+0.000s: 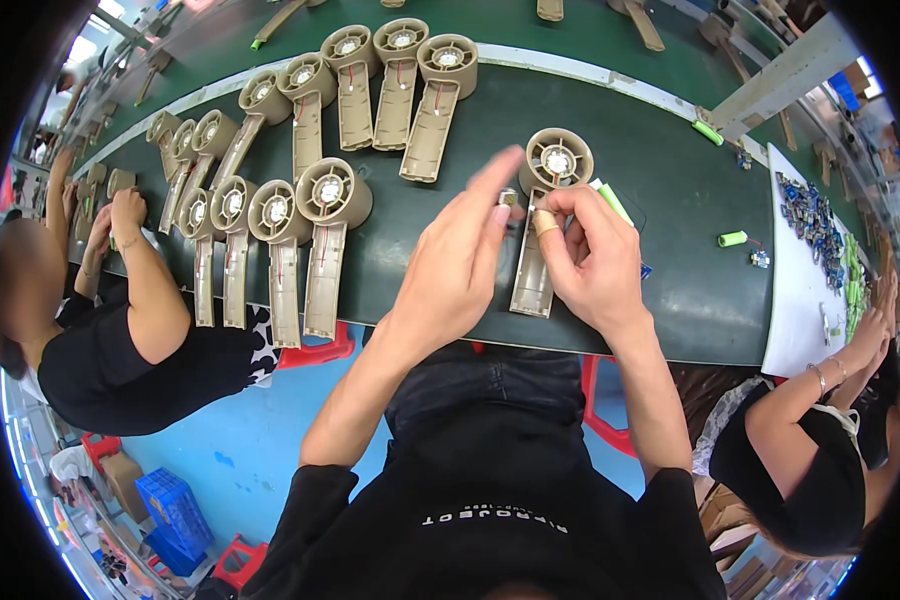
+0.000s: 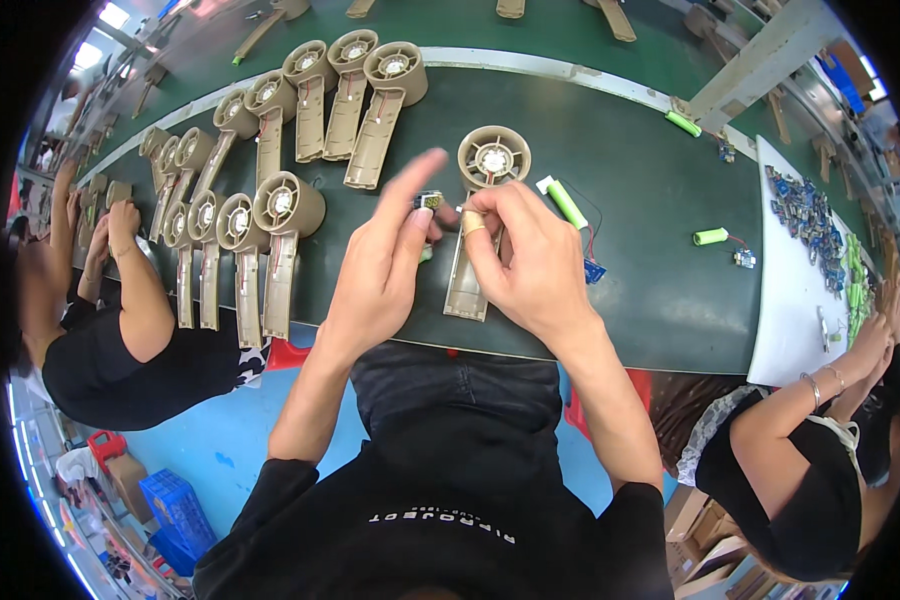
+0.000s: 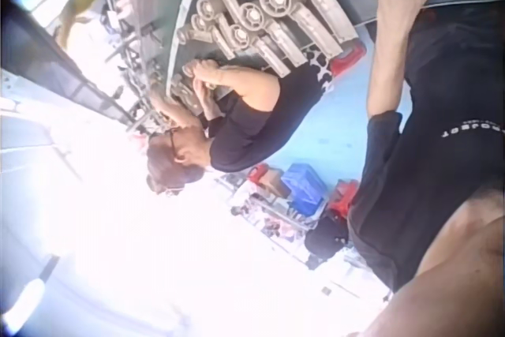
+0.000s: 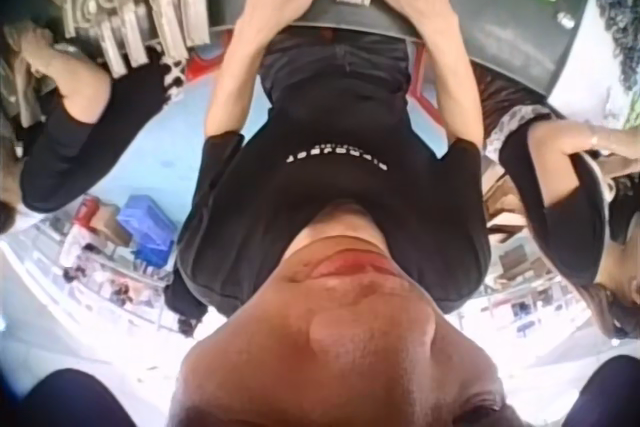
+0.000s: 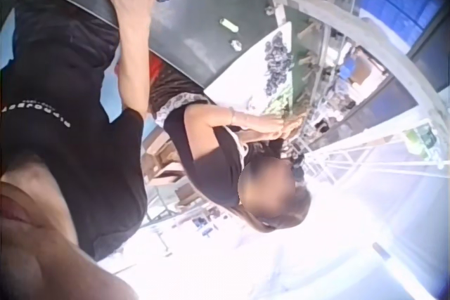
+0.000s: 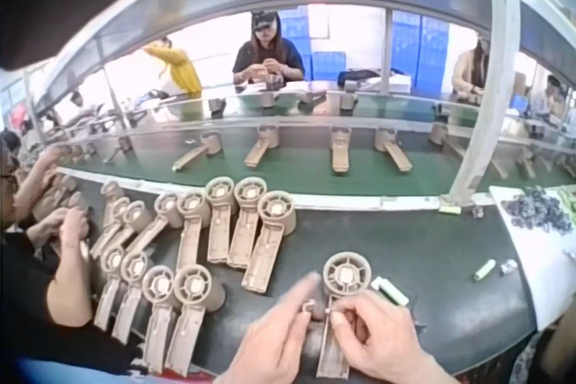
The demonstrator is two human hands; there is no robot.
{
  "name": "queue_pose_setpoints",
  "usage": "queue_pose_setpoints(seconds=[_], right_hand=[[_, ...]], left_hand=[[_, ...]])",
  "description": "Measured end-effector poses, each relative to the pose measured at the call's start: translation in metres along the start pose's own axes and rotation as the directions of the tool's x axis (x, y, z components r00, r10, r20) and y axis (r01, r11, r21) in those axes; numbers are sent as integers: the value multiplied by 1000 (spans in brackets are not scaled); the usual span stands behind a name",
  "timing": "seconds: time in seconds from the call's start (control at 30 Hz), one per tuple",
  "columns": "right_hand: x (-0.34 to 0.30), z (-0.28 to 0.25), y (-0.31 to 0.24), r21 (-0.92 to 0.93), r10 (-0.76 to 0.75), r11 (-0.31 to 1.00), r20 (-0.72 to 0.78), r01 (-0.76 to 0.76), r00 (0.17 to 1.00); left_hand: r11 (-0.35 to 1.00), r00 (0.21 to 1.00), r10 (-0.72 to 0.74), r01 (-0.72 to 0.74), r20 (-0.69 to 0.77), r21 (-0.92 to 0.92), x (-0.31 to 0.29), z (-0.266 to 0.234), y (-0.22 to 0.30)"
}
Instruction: Assembling the internal motor and components into portable fan housings on a factory production line.
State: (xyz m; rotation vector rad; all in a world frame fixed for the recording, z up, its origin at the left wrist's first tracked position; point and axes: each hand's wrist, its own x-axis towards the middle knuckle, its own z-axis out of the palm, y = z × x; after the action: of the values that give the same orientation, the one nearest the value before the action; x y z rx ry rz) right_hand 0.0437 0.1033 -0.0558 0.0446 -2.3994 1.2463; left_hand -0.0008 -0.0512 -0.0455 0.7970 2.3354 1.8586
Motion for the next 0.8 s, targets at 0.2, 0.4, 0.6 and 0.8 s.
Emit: queue_pose_setpoints(seconds=[0.2,0.4,0.6,0.8], right_hand=[[0,-3,1,117,97,988,18,-98,995],[0,-4,5,199,154,967,52,-162,987],[1,-5,7,164,124,978,55,-132,991],[2,-3,7,91,34,995,22,-36,999]], left_hand=[[998,999,52,-52,-6,22,0,-3,-14],[991,993,119,-118,-9,67,-2,1,-17],[947,963,268,-262,-8,187,0,4,-23],[915,941,337,-318,-40,249,0,6,-26]])
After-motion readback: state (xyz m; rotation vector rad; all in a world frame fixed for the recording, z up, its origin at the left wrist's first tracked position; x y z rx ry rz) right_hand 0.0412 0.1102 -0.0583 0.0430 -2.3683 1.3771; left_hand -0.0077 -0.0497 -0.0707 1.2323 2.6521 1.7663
